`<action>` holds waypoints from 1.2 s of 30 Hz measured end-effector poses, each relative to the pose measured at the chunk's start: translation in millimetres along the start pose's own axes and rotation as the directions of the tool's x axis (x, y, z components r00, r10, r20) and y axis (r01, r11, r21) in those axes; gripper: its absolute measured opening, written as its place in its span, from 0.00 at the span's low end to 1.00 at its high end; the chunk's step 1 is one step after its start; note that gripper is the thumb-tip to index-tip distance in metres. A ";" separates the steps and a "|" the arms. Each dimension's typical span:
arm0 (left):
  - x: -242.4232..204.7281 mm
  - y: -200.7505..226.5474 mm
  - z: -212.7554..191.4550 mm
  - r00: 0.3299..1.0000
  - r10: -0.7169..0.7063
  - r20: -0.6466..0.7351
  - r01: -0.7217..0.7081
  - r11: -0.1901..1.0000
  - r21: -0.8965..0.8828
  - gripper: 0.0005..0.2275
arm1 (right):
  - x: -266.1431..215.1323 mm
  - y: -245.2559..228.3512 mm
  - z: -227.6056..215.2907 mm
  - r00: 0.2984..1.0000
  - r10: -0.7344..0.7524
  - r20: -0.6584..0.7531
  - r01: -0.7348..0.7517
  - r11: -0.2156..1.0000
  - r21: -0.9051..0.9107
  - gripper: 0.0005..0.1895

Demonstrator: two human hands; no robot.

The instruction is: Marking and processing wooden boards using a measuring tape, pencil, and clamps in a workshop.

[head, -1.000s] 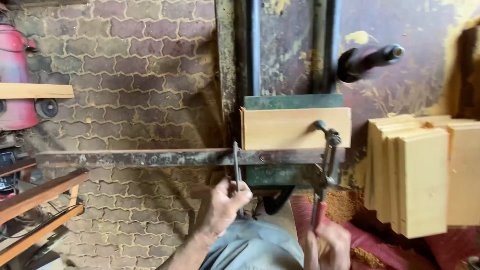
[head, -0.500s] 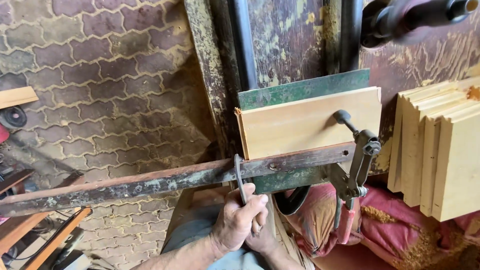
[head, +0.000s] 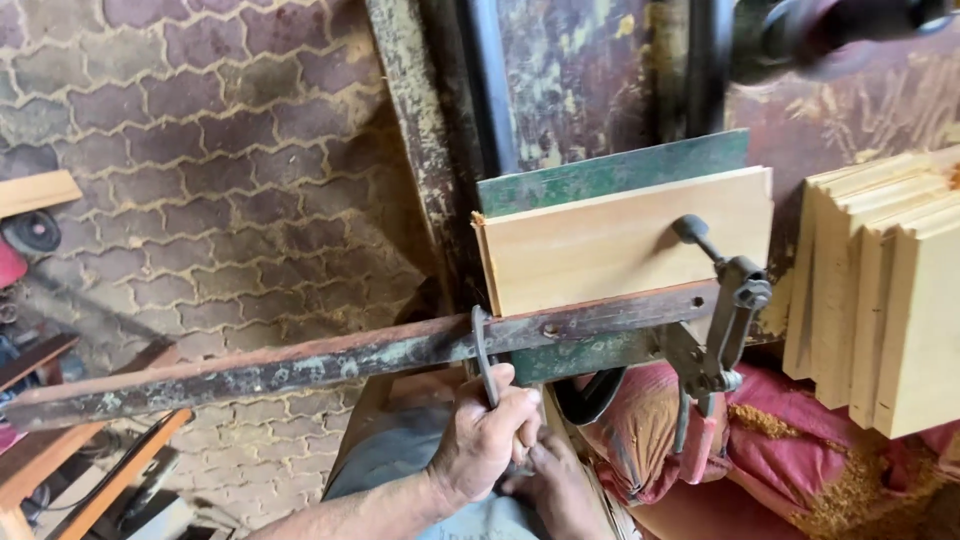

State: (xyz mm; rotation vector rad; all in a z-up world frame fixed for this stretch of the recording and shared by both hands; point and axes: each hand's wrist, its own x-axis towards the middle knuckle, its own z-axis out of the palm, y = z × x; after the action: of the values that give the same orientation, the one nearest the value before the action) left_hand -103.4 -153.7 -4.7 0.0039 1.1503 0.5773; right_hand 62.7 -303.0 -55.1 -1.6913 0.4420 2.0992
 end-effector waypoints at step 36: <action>0.1 -8.4 4.6 0.999 -0.035 0.016 0.037 0.990 -0.136 0.07 | -17.2 -7.2 34.9 0.333 -0.885 0.326 0.633 -0.046 -0.773 0.25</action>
State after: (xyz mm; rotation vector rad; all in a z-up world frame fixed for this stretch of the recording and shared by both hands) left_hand -95.8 -159.6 -5.4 -0.1300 1.0938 0.6224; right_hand 39.9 -281.7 -30.8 -1.8832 -1.4842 1.0390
